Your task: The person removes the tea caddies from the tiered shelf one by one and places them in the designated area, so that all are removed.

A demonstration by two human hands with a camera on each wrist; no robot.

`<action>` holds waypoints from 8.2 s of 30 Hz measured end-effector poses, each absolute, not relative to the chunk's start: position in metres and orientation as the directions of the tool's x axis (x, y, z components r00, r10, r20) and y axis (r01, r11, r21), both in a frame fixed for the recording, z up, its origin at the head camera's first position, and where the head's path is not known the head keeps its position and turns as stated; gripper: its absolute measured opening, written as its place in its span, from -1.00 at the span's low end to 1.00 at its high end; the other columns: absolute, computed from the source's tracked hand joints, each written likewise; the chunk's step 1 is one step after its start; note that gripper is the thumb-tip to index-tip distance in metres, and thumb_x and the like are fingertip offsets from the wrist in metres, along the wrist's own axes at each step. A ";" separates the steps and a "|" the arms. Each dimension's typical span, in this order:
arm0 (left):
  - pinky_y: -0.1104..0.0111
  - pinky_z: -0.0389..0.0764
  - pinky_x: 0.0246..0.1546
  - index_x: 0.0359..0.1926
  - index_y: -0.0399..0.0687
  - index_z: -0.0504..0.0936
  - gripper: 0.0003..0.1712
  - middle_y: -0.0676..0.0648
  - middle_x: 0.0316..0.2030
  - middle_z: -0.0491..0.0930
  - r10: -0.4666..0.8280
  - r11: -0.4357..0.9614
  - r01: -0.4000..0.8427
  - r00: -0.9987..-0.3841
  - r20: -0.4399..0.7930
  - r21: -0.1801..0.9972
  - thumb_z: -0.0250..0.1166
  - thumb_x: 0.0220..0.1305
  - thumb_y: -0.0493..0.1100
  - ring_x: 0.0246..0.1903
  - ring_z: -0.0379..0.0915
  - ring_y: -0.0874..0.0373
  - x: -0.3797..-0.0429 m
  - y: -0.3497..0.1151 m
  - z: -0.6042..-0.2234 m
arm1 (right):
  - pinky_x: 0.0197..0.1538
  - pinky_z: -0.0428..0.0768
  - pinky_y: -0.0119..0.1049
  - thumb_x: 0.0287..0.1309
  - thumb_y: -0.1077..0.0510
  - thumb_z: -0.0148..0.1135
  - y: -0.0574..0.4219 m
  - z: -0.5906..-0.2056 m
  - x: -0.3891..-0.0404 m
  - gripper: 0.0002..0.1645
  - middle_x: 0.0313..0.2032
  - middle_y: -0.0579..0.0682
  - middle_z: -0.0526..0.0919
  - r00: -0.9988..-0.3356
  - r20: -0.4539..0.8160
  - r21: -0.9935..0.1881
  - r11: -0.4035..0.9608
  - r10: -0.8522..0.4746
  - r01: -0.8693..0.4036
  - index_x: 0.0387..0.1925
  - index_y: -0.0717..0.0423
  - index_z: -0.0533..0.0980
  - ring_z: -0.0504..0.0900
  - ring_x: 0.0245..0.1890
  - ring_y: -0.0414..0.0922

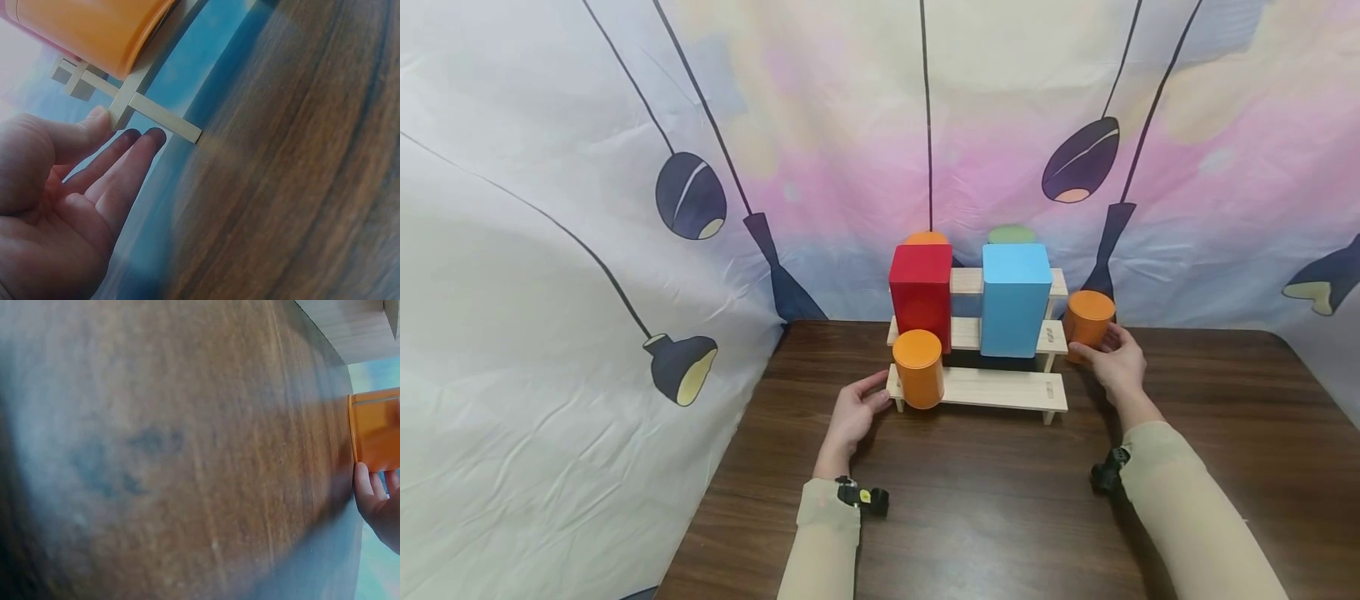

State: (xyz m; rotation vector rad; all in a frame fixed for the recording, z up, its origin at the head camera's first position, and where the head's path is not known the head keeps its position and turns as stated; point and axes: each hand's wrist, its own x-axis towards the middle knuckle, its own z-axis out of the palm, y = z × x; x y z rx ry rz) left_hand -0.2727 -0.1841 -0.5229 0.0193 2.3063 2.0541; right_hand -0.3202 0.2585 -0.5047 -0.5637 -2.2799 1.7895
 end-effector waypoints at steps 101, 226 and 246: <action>0.23 0.70 0.17 0.43 -0.19 0.59 -0.51 -0.24 0.35 0.58 0.067 0.116 -0.005 -0.998 -0.013 0.993 0.27 0.55 -0.35 0.17 0.68 -0.01 -0.274 -0.185 -0.524 | 0.08 0.62 -0.61 0.31 0.33 0.48 0.181 -0.480 -0.219 -0.29 0.28 0.13 0.63 -0.892 0.202 -0.975 -0.001 0.404 -0.221 0.45 0.16 0.48 0.59 0.22 -0.06; 0.29 0.73 0.12 0.26 -0.13 0.74 -0.62 -0.19 0.26 0.67 -0.003 0.169 0.004 -1.000 0.004 0.986 0.38 0.48 -0.30 0.09 0.72 0.04 -0.275 -0.187 -0.525 | 0.50 0.39 0.26 0.10 0.16 0.70 0.009 -0.493 -0.236 0.05 0.44 0.09 0.46 -0.953 0.263 -0.965 0.060 0.153 -0.257 0.55 0.04 0.34 0.47 0.40 0.14; 0.30 0.73 0.11 0.27 -0.16 0.73 -0.61 -0.19 0.26 0.67 -0.002 0.167 -0.006 -1.000 -0.006 0.986 0.37 0.48 -0.32 0.11 0.71 0.04 -0.273 -0.186 -0.526 | 0.48 0.46 0.16 0.13 0.13 0.68 0.013 -0.497 -0.236 0.01 0.39 0.10 0.48 -0.956 0.264 -0.962 0.110 0.129 -0.251 0.54 0.05 0.36 0.51 0.36 0.14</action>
